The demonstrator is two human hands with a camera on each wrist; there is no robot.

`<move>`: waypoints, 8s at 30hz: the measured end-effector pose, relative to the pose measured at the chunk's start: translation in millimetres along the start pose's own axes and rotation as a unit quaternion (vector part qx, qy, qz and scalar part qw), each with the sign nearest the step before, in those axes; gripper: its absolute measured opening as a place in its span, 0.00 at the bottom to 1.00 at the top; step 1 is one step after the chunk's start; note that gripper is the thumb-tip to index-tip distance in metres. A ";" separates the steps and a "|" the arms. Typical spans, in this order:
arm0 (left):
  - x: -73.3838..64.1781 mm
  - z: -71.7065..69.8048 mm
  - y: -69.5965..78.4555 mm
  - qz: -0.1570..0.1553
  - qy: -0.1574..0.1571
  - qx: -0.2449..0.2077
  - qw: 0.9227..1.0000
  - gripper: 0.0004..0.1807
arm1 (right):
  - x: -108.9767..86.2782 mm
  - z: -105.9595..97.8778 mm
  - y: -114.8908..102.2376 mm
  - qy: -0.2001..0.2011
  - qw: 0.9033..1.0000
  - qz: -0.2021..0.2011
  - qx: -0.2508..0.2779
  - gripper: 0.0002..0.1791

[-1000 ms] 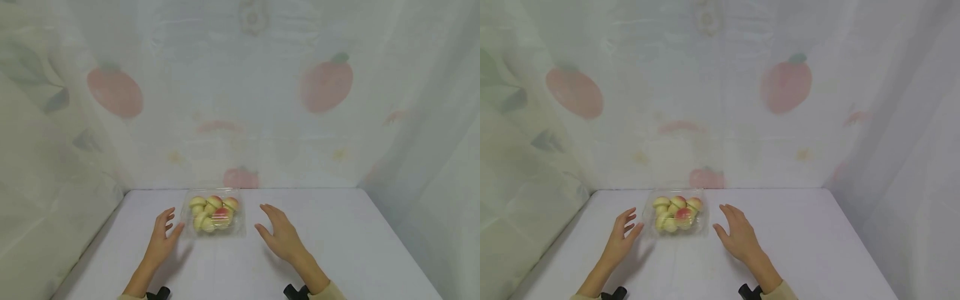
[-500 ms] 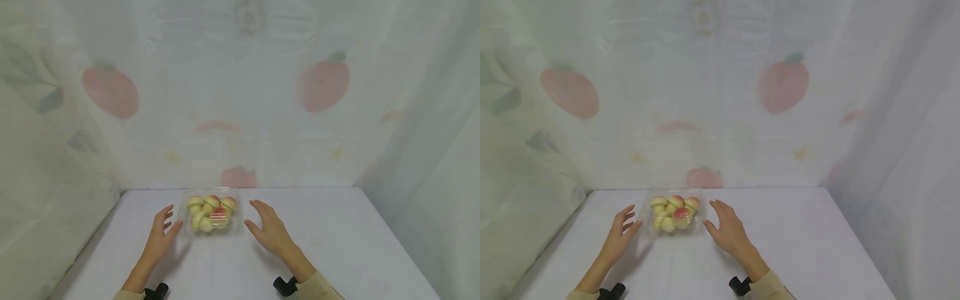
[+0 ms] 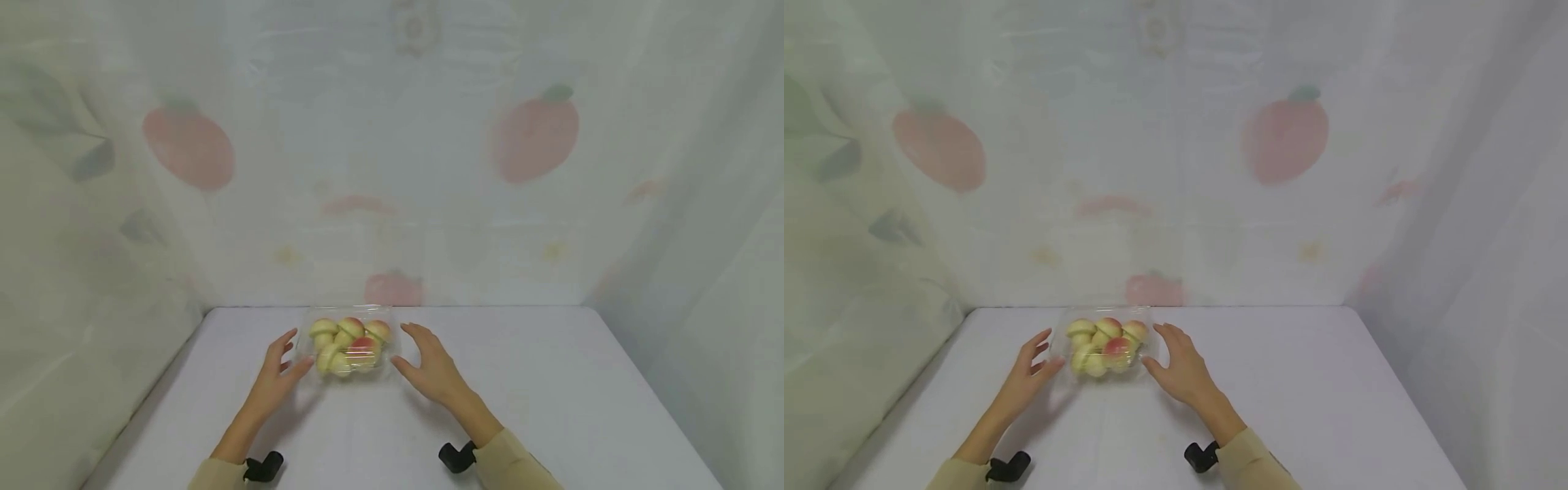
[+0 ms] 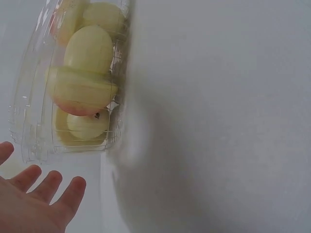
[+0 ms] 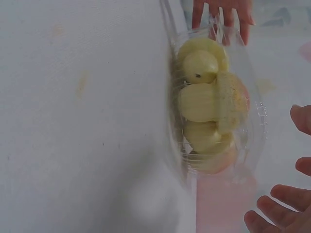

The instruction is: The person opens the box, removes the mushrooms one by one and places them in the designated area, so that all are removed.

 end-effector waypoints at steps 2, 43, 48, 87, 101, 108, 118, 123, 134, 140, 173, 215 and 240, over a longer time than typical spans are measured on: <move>1.9 1.2 -0.3 -0.004 -0.007 0.000 1.000 0.42 | 1.5 1.4 0.9 -0.005 1.000 0.005 0.008 0.37; 19.9 18.8 -11.1 -0.042 -0.068 -0.036 0.996 0.62 | 20.1 32.7 25.7 -0.036 0.996 -0.031 0.070 0.42; 20.4 21.5 -10.4 -0.041 -0.070 -0.036 0.996 0.63 | 18.5 32.1 28.9 -0.025 0.997 -0.039 0.059 0.41; 19.6 45.1 8.2 -0.030 -0.071 -0.025 0.997 0.62 | 2.2 4.2 36.7 0.000 0.998 -0.049 0.040 0.40; 16.9 55.3 22.1 -0.018 -0.065 -0.025 0.997 0.61 | -6.2 -7.4 43.8 0.003 0.998 -0.049 0.040 0.40; 16.3 61.9 24.5 -0.011 -0.063 -0.027 0.998 0.61 | -10.9 -14.9 44.9 0.006 0.999 -0.041 0.035 0.40; 14.2 67.3 35.5 -0.011 -0.064 -0.042 0.997 0.61 | -15.4 -23.7 49.3 0.005 0.999 -0.039 0.021 0.40; 14.2 71.8 36.9 -0.006 -0.064 -0.045 0.997 0.61 | -18.5 -29.2 48.4 0.002 0.999 -0.028 0.026 0.40; 11.1 77.8 47.5 0.004 -0.064 -0.042 0.997 0.60 | -25.8 -40.6 49.5 0.001 0.999 -0.030 0.029 0.41; 8.7 81.1 53.1 0.003 -0.066 -0.045 0.997 0.59 | -30.5 -46.3 49.9 -0.001 0.999 -0.027 0.024 0.41; -4.2 98.4 68.3 0.026 -0.084 -0.045 0.995 0.60 | -53.4 -67.6 54.2 0.005 1.000 -0.014 -0.006 0.41; -15.2 101.0 83.5 0.048 -0.101 -0.027 0.993 0.60 | -73.5 -80.4 51.6 0.006 1.000 -0.025 -0.015 0.42; -16.4 101.2 83.9 0.058 -0.106 -0.005 0.993 0.60 | -78.1 -83.8 51.0 -0.005 1.000 -0.012 -0.012 0.42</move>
Point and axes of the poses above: each hand's wrist, its own x-axis towards the middle knuckle, its own z-axis out of the palm, y = z × x, the point moved 2 cm from there along x, towards the middle knuckle, and after that the axes turned 13 degrees about x, right-handed, at the moved point
